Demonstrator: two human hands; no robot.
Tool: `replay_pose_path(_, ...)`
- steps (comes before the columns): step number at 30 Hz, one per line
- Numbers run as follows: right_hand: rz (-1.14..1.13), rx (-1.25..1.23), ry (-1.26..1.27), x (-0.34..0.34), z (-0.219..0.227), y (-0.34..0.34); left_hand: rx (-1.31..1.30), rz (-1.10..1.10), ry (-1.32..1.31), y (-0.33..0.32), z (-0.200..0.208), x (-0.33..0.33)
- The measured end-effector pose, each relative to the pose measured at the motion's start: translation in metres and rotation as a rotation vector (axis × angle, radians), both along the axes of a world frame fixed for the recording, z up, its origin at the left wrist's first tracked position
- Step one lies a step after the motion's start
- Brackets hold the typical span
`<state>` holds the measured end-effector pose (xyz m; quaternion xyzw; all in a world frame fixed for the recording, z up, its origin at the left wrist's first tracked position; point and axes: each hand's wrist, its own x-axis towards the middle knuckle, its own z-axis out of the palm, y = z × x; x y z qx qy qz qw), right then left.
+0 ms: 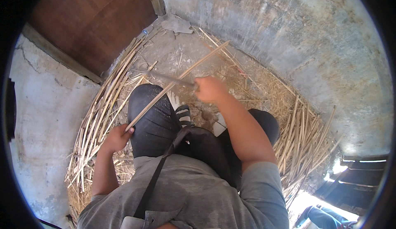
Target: The person sits on a straw-covered floor and uses a knife to shave a long, thin bamboo stick. They hold the stick against their leg and repeatedly scrape the blade along its length to remove the outer layer.
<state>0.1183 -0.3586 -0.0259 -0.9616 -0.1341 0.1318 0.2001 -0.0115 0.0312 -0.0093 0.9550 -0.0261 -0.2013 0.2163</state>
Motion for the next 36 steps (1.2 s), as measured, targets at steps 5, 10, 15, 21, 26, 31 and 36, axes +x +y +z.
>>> replay_pose_path(5,0.047,0.075,-0.025,0.007,-0.012,-0.005,-0.087,0.043,0.025,0.002,-0.005,-0.004)
replay_pose_path(10,-0.323,0.121,0.007,0.040,-0.041,-0.044,-0.135,0.135,0.054,0.001,-0.001,-0.003)
replay_pose_path(15,-0.069,-0.013,-0.066,0.004,-0.001,-0.003,-0.185,0.157,0.197,0.004,0.001,0.005)
replay_pose_path(21,0.007,0.009,-0.127,0.013,-0.022,-0.003,-0.250,0.171,0.450,0.023,-0.002,0.017)
replay_pose_path(26,-0.206,0.039,-0.125,0.025,-0.024,-0.010,-0.288,0.183,0.463,0.024,-0.001,0.019)
replay_pose_path(31,0.122,-0.125,-0.159,-0.017,0.014,0.040,-0.116,0.059,0.239,0.014,0.004,0.012)
replay_pose_path(36,0.010,0.136,-0.132,0.005,-0.032,0.012,-0.070,0.021,0.061,0.007,-0.003,-0.004)
